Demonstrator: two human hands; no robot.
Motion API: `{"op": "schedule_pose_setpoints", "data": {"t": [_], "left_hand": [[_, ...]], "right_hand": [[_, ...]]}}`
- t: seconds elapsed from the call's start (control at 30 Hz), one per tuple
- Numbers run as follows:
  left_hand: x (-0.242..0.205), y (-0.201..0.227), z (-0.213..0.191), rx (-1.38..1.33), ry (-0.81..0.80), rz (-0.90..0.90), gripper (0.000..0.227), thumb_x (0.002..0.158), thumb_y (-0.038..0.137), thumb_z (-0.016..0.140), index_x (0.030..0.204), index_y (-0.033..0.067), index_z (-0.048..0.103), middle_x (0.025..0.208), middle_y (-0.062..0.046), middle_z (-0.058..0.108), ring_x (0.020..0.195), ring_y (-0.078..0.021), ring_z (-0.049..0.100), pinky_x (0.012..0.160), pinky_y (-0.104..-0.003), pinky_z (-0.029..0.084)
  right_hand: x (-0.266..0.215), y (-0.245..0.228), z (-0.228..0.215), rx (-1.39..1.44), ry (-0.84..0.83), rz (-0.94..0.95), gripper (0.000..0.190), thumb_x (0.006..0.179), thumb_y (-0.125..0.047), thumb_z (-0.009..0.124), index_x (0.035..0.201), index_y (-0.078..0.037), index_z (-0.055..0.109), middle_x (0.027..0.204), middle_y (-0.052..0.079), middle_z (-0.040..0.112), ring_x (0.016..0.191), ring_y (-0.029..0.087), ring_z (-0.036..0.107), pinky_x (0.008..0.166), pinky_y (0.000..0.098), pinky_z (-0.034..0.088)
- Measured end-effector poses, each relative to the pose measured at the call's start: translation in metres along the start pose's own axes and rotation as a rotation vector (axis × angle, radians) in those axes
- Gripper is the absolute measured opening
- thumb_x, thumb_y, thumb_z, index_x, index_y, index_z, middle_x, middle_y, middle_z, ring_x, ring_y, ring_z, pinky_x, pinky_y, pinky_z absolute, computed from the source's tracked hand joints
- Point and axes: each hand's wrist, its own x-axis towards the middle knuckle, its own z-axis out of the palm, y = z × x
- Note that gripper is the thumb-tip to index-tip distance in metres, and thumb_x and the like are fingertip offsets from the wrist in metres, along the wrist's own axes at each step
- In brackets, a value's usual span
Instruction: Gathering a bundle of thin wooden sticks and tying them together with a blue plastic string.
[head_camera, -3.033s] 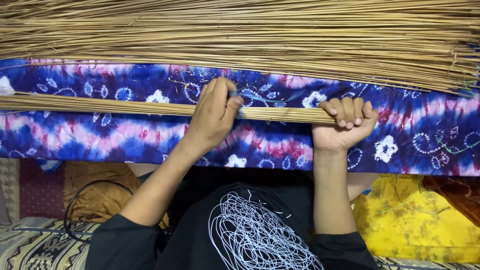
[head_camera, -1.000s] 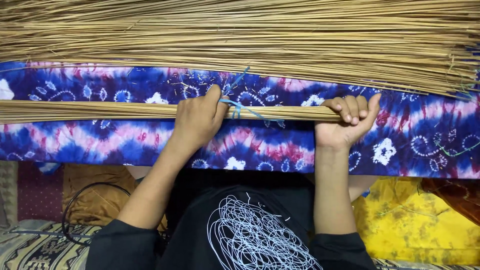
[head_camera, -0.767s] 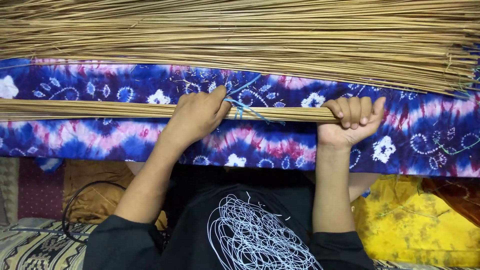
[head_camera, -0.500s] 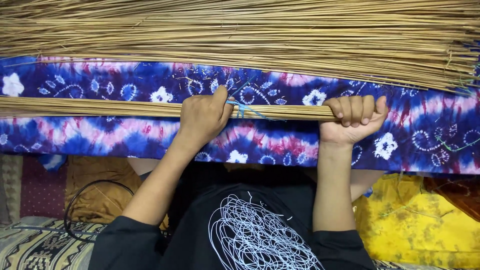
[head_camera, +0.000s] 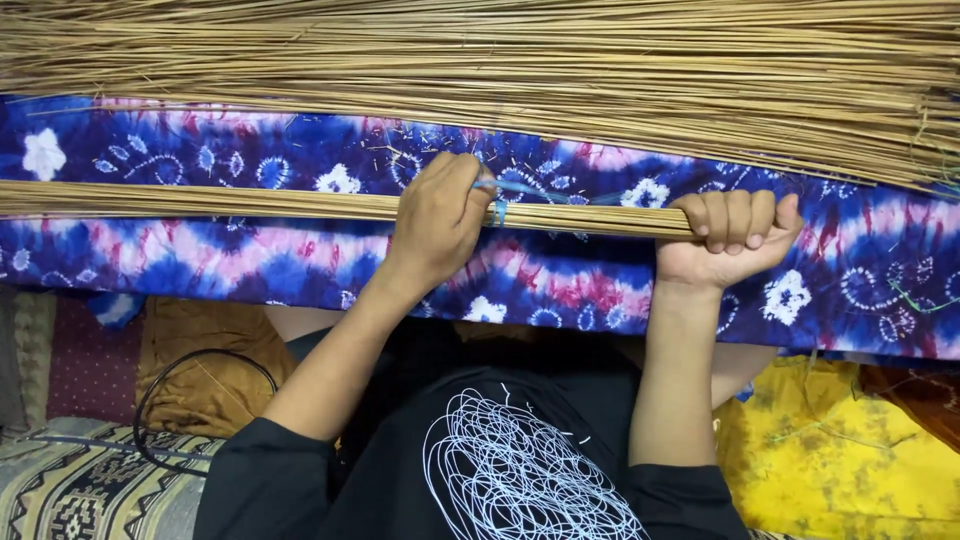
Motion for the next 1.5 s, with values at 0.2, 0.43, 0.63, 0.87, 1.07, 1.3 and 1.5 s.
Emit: {"op": "schedule_pose_setpoints", "data": {"t": [0.2,0.43,0.63,0.87,1.07,1.3,1.5], "left_hand": [[0.011,-0.004,0.000,-0.589,-0.198,-0.265,0.027,0.106,0.023,0.039,0.085,0.0114,0.052,0.067,-0.001,0.063,0.060,-0.0135,0.057,0.060,-0.028,0.045],[0.015,-0.021,0.002,-0.782,-0.200,-0.325,0.035,0.108,0.039,0.041,0.084,0.0134,0.046,0.066,0.004,0.044,0.056,-0.0082,0.040,0.050,-0.026,0.034],[0.015,-0.008,-0.019,-0.284,-0.324,-0.071,0.019,0.101,0.020,0.052,0.087,0.0065,0.051,0.077,-0.006,0.068,0.074,-0.0234,0.062,0.067,-0.037,0.047],[0.010,-0.029,-0.017,0.171,-0.359,0.273,0.053,0.082,0.031,0.089,0.093,0.0091,0.042,0.091,-0.008,0.044,0.083,-0.0240,0.043,0.082,-0.039,0.044],[0.015,-0.030,-0.018,0.231,-0.537,0.095,0.055,0.085,0.036,0.086,0.098,0.0074,0.041,0.071,-0.010,0.062,0.056,-0.0250,0.061,0.051,-0.036,0.052],[-0.002,-0.041,-0.006,0.333,-0.202,0.435,0.037,0.089,0.033,0.076,0.084,0.0106,0.047,0.057,-0.008,0.055,0.058,-0.0326,0.066,0.052,-0.042,0.051],[-0.008,-0.053,0.015,0.526,0.076,0.575,0.031,0.094,0.033,0.068,0.076,0.0193,0.046,0.056,0.004,0.044,0.048,-0.0173,0.056,0.046,-0.030,0.046]], "right_hand": [[0.000,0.000,0.000,-0.022,0.002,-0.011,0.051,0.103,-0.034,0.037,0.054,-0.020,0.042,0.042,-0.008,0.033,0.038,0.005,0.026,0.051,0.0222,0.033],[0.000,0.000,0.001,-0.014,-0.005,-0.003,0.050,0.102,-0.033,0.037,0.055,-0.019,0.042,0.042,-0.008,0.033,0.039,0.005,0.026,0.053,0.0224,0.033],[-0.002,-0.001,0.001,-0.021,-0.008,-0.006,0.050,0.103,-0.034,0.037,0.055,-0.020,0.043,0.043,-0.008,0.033,0.040,0.005,0.027,0.054,0.0224,0.034],[-0.003,-0.002,-0.001,-0.028,0.012,-0.026,0.051,0.104,-0.033,0.038,0.055,-0.020,0.043,0.042,-0.009,0.033,0.039,0.005,0.027,0.051,0.0213,0.032],[-0.002,-0.001,0.004,0.000,0.012,-0.041,0.051,0.103,-0.033,0.037,0.054,-0.020,0.042,0.041,-0.009,0.032,0.038,0.005,0.026,0.050,0.0211,0.031],[-0.004,-0.020,-0.024,-0.214,-0.023,0.091,0.047,0.103,-0.045,0.043,0.061,-0.027,0.044,0.048,-0.013,0.038,0.047,0.000,0.039,0.071,0.0186,0.042],[-0.007,-0.032,-0.055,-0.210,0.275,-0.028,0.022,0.100,-0.044,0.062,0.090,-0.027,0.071,0.068,-0.016,0.053,0.064,-0.002,0.052,0.081,0.0195,0.051]]}}
